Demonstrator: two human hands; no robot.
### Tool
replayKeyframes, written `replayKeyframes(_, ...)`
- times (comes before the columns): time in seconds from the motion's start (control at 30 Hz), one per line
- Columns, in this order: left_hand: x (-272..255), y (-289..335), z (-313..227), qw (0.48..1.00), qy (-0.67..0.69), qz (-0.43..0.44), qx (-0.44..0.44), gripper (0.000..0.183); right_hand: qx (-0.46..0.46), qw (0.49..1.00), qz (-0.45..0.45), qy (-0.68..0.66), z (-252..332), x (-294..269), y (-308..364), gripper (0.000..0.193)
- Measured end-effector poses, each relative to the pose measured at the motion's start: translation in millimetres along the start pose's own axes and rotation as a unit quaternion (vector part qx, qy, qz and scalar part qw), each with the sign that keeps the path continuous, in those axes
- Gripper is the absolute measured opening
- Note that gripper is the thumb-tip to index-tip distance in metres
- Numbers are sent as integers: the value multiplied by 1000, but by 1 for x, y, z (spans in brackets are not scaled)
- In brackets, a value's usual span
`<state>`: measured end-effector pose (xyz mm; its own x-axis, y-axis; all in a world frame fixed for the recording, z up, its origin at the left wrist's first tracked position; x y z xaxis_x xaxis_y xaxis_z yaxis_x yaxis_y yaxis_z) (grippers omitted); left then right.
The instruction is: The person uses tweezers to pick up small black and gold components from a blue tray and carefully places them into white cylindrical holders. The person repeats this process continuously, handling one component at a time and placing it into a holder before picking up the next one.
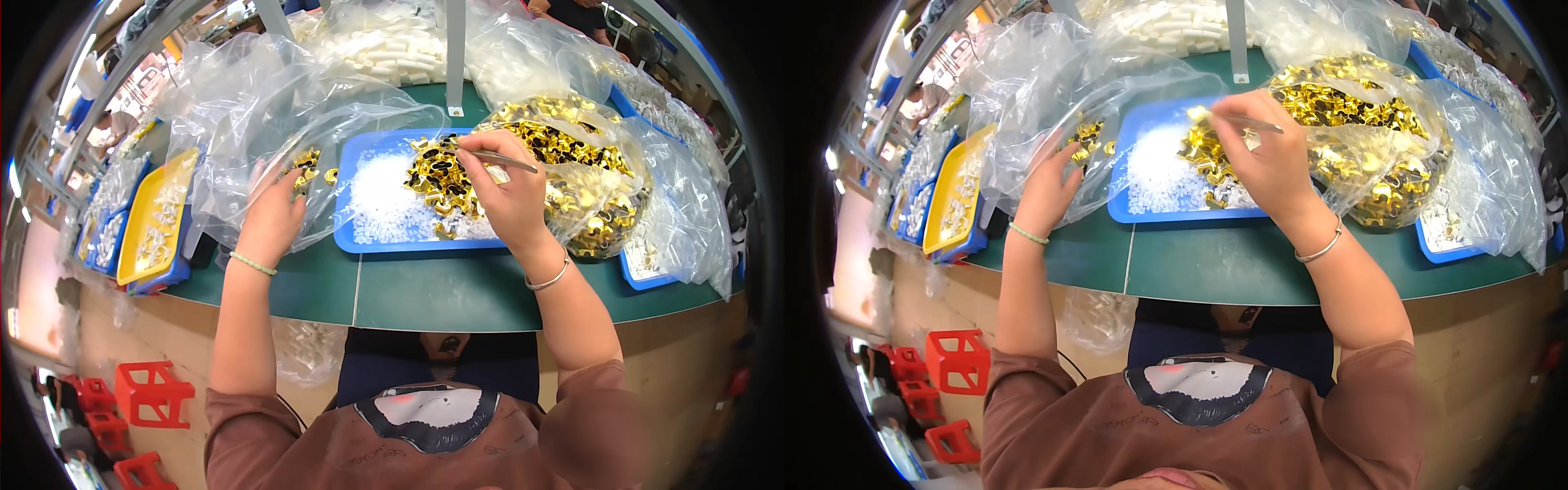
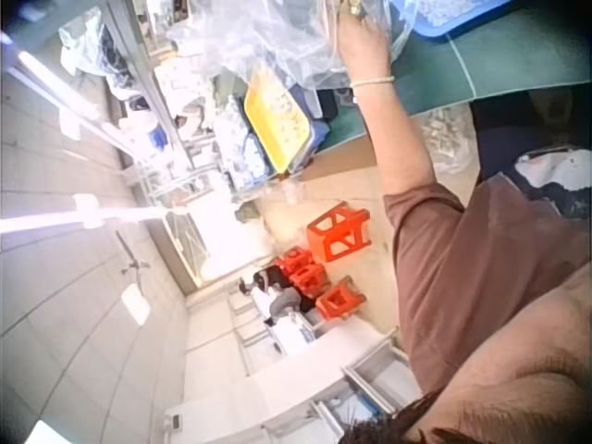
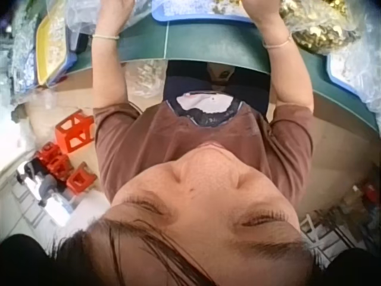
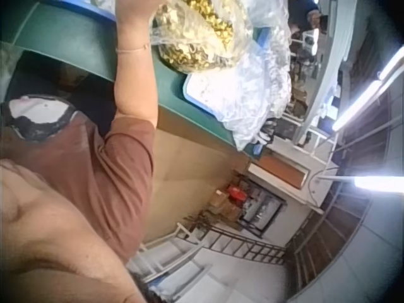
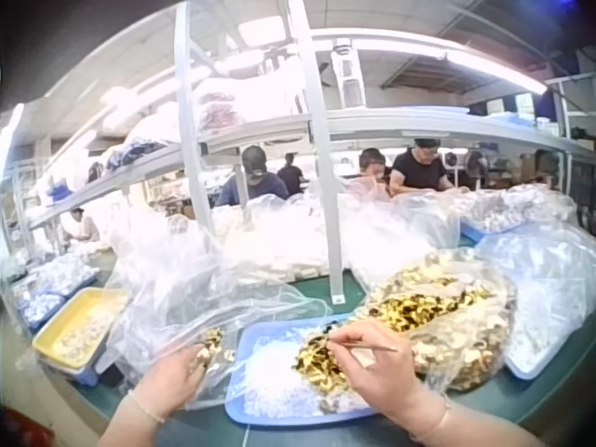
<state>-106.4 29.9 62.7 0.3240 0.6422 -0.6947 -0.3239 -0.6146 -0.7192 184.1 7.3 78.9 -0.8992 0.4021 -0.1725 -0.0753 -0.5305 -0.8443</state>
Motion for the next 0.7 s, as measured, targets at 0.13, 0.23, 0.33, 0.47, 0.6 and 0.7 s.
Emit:
replayKeyframes(0.13,5,-13,-60,937,310,141,-83,27,-34,998,-12,49,-2,-8,1,8)
replayKeyframes(0.23,36,-12,-117,894,373,243,-58,26,-26,998,-19,45,-3,-7,2,8)
replayKeyframes(0.33,67,-12,-130,887,360,287,-26,23,-37,998,-15,38,-1,-7,-1,8)
replayKeyframes(0.47,84,-10,-126,841,416,339,-67,22,5,1000,2,-7,-7,-4,3,12)
replayKeyframes(0.6,89,-13,-128,828,443,340,-47,21,-18,997,60,40,0,-2,7,18)
replayKeyframes(0.7,90,-12,-120,803,478,342,-92,19,-31,997,56,40,-1,1,8,22)
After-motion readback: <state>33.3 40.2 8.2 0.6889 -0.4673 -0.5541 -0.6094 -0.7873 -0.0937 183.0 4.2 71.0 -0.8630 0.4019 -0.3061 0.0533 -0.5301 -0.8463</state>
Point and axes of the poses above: each hand's wrist, its own y-axis away from the middle knuckle, its own x-axis out of the palm, z = x × y, the point moved 5 cm from there along -y, towards the middle knuckle, and after that the axes turned 4 degrees about -z, right-handed, at the moved point
